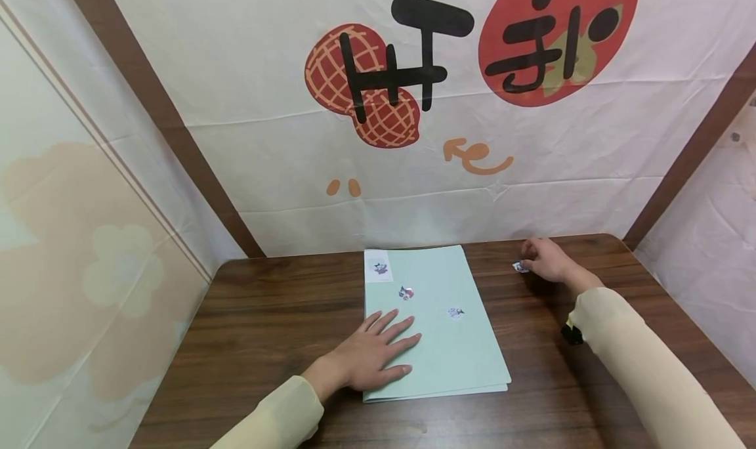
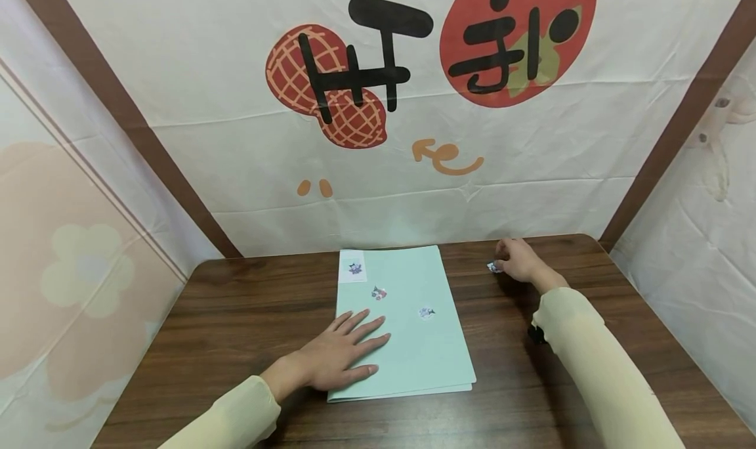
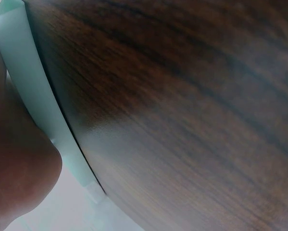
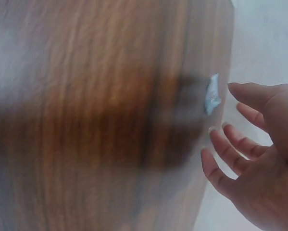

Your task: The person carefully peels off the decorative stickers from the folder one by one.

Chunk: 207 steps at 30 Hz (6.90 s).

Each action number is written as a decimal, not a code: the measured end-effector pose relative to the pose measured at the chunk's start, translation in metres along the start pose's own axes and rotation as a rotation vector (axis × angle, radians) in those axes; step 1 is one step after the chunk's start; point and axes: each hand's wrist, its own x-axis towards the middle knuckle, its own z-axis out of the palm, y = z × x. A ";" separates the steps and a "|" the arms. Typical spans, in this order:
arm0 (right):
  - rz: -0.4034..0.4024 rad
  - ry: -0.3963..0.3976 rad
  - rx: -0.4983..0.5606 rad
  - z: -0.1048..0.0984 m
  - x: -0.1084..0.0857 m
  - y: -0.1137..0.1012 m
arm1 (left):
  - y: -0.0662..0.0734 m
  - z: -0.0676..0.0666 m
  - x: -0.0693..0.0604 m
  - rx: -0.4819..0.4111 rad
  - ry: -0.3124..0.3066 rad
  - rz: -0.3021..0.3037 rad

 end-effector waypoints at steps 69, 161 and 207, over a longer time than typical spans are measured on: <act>-0.289 -0.329 0.019 0.082 0.046 -0.167 | -0.004 0.007 0.002 0.042 0.000 -0.012; -0.274 -0.396 0.151 0.110 0.067 -0.195 | 0.009 -0.011 -0.001 0.078 -0.059 -0.052; -0.234 -0.408 0.226 0.111 0.069 -0.192 | 0.005 -0.006 0.001 0.046 -0.070 -0.046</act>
